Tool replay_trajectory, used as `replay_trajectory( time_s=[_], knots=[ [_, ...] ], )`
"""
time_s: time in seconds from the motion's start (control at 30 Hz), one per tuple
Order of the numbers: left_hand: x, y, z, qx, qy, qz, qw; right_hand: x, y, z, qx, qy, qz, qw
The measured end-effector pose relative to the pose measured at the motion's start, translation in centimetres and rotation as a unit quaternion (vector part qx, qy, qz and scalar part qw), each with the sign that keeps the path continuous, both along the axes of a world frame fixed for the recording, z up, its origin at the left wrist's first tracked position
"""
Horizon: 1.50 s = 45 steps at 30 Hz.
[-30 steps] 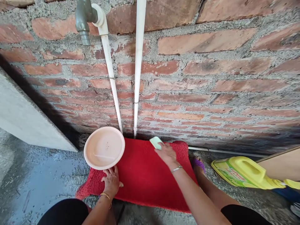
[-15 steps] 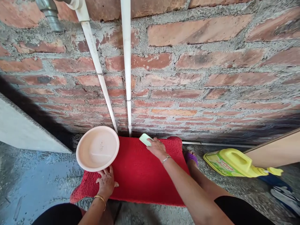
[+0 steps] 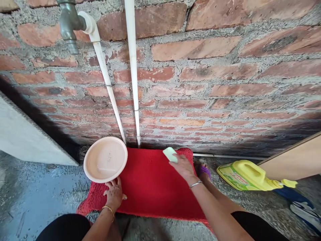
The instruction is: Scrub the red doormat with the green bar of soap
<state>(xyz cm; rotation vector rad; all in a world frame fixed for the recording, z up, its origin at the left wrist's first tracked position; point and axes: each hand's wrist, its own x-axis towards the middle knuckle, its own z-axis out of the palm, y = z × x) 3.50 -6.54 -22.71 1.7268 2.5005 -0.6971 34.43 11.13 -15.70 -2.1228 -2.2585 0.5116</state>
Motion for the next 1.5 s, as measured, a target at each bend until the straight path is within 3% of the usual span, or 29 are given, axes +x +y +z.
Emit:
replay_trajectory(
  time_s=[0.2, 0.27, 0.33, 0.47, 0.6, 0.73, 0.8, 0.87, 0.97, 1.1, 1.2, 1.3, 1.4, 1.5],
  knots=[
    [-0.1, 0.2, 0.6, -0.014, -0.014, 0.006, 1.000, -14.0, -1.5, 0.1, -0.069, 0.024, 0.211, 0.975],
    [-0.2, 0.1, 0.6, -0.017, -0.016, 0.005, 1.000, -16.3, -1.9, 0.2, -0.078, 0.024, 0.234, 0.969],
    [-0.3, 0.1, 0.5, -0.015, -0.019, 0.003, 1.000, -16.5, -1.8, 0.0, -0.082, 0.021, 0.235, 0.968],
    [-0.5, -0.1, 0.0, -0.014, -0.024, -0.002, 1.000, -10.8, -0.8, -0.3, -0.087, -0.009, 0.190, 0.978],
    [-0.6, -0.2, -0.5, -0.008, -0.008, -0.017, 1.000, -0.1, -0.5, -0.2, -0.081, -0.050, 0.069, 0.993],
    [-0.5, -0.4, -0.6, -0.002, 0.010, -0.026, 1.000, 9.6, -1.8, 1.1, -0.073, -0.082, -0.087, 0.990],
    [-0.4, -0.4, -0.6, 0.001, 0.012, -0.026, 1.000, 12.1, -2.5, 1.9, -0.068, -0.097, -0.148, 0.982],
    [-0.2, -0.3, -0.3, 0.000, 0.009, -0.017, 1.000, 12.5, -2.9, 2.6, -0.060, -0.094, -0.178, 0.978],
    [0.1, -0.1, 0.2, -0.005, -0.006, -0.004, 1.000, 9.3, -2.9, 2.6, -0.047, -0.059, -0.135, 0.988],
    [0.1, 0.2, 0.5, -0.012, -0.022, 0.008, 1.000, 0.2, -3.2, 1.5, -0.050, -0.019, 0.020, 0.998],
    [-0.1, 0.2, 0.4, -0.014, -0.026, 0.007, 1.000, -7.5, -3.9, 0.8, -0.068, 0.005, 0.156, 0.985],
    [-0.2, 0.3, 0.2, -0.019, -0.032, 0.008, 0.999, -13.7, -4.6, 0.3, -0.087, 0.013, 0.242, 0.966],
    [-0.4, 0.3, 0.3, -0.023, -0.038, 0.013, 0.999, -16.5, -4.7, -0.2, -0.092, 0.014, 0.270, 0.958],
    [-0.4, 0.2, 0.5, -0.023, -0.040, 0.008, 0.999, -15.2, -4.0, -0.4, -0.096, 0.005, 0.251, 0.963]
  ],
)
